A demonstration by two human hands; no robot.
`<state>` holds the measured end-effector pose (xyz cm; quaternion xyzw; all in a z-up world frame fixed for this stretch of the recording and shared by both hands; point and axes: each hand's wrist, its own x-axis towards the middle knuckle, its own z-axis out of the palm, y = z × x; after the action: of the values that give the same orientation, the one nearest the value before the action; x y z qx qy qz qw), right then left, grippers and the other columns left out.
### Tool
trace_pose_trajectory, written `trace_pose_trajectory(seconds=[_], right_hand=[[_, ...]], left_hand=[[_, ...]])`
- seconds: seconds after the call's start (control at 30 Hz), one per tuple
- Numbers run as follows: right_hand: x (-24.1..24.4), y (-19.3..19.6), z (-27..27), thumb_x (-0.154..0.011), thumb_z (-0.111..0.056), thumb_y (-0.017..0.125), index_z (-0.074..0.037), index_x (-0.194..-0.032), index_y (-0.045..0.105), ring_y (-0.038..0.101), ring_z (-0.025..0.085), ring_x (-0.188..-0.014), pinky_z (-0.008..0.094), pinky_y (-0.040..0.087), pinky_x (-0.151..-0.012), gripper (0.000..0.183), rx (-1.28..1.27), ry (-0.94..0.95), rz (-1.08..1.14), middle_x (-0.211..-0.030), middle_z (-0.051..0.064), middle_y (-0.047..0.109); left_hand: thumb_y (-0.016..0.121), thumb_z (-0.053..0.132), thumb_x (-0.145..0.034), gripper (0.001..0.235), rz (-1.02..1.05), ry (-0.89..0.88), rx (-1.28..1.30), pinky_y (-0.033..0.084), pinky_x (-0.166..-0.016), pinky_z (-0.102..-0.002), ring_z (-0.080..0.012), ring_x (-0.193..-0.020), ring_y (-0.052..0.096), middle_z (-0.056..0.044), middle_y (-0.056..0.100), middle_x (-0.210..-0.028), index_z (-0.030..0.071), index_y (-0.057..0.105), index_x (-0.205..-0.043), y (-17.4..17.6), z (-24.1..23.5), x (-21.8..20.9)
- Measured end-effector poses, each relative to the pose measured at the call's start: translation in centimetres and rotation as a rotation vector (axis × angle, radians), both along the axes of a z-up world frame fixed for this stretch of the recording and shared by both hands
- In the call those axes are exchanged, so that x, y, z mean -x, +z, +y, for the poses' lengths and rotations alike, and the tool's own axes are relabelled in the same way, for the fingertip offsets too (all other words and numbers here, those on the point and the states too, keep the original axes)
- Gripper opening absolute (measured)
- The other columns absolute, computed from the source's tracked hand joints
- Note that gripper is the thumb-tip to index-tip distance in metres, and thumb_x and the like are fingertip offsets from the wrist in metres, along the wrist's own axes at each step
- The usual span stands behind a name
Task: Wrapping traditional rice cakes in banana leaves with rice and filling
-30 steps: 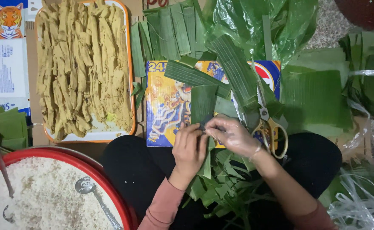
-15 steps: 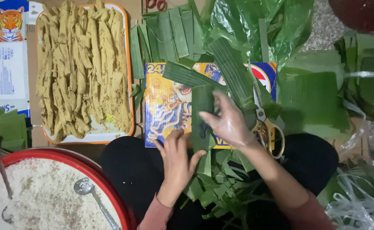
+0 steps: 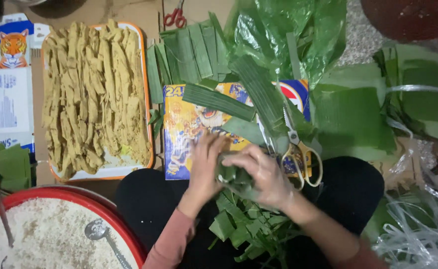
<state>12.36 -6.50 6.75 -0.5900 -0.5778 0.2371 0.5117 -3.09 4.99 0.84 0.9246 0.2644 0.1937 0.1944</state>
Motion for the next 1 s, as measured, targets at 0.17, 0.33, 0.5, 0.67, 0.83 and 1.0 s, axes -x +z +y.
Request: trace_pose_trajectory(seconds=[0.17,0.33,0.5,0.67,0.83,1.0], right_hand=[[-2.1,3.0,-5.1,-0.067,-0.032,0.091,-0.012,-0.142,0.054,0.070,0.028,-0.103,0.042,0.065,-0.090,0.086,0.298,-0.003,0.212,-0.139,0.013,0.055],[-5.3,1.2,-7.3,-0.078,-0.032,0.080,-0.005,-0.132,0.058,0.065,0.026,-0.062,0.037,0.053,-0.056,0.065,0.709,-0.493,-0.330,-0.089,0.012,0.072],[-6.0,-1.4,-10.4,-0.085,-0.029,0.069,-0.010,-0.154,0.042,0.067,0.037,-0.087,0.046,0.058,-0.069,0.076,0.900,-0.538,-0.399,-0.106,0.020,0.068],[-7.8,1.3,-13.6,-0.076,-0.008,0.079,-0.008,-0.153,0.044,0.076,0.027,-0.066,0.034,0.057,-0.049,0.084,1.008,-0.549,0.312,-0.107,0.019,0.080],[-5.8,0.8,-17.2,-0.063,0.020,0.080,-0.007,-0.134,0.071,0.072,0.022,-0.076,0.033,0.053,-0.067,0.077,0.823,-0.500,0.545,-0.098,0.012,0.077],[-3.2,5.7,-8.6,-0.066,-0.017,0.092,-0.003,-0.123,0.068,0.080,0.014,-0.076,0.025,0.064,-0.062,0.063,0.384,-0.036,-0.047,-0.113,0.008,0.081]], left_hand=[[0.087,0.023,-0.061,0.078,-0.549,-0.098,0.638,0.022,-0.134,-0.056,-0.0244,-0.116,0.069,-0.012,0.071,-0.127,0.003,0.060,-0.131,5.5,-2.6,-0.2],[0.086,0.012,-0.066,0.046,-0.442,-0.100,0.539,0.031,-0.128,-0.054,-0.0238,-0.106,0.072,-0.008,0.075,-0.110,0.007,0.067,-0.107,6.4,-3.0,-2.8],[0.083,0.001,-0.063,0.069,-0.300,-0.124,0.736,0.052,-0.088,-0.030,-0.0176,-0.095,0.067,-0.004,0.067,-0.107,0.008,0.062,-0.128,9.2,-0.7,-2.2],[0.087,0.006,-0.063,0.038,-0.411,-0.410,0.741,0.045,-0.117,-0.047,-0.0283,-0.126,0.063,-0.005,0.071,-0.118,0.008,0.072,-0.098,8.9,1.3,-2.6],[0.081,0.006,-0.062,0.039,-0.301,-0.402,0.821,0.051,-0.092,-0.033,-0.0225,-0.094,0.067,-0.005,0.074,-0.100,0.007,0.071,-0.100,8.5,1.0,-2.7],[0.083,0.008,-0.060,0.034,-0.273,-0.405,0.776,0.047,-0.090,-0.034,-0.0185,-0.079,0.059,0.001,0.068,-0.084,0.011,0.071,-0.092,8.4,0.6,-3.0]])
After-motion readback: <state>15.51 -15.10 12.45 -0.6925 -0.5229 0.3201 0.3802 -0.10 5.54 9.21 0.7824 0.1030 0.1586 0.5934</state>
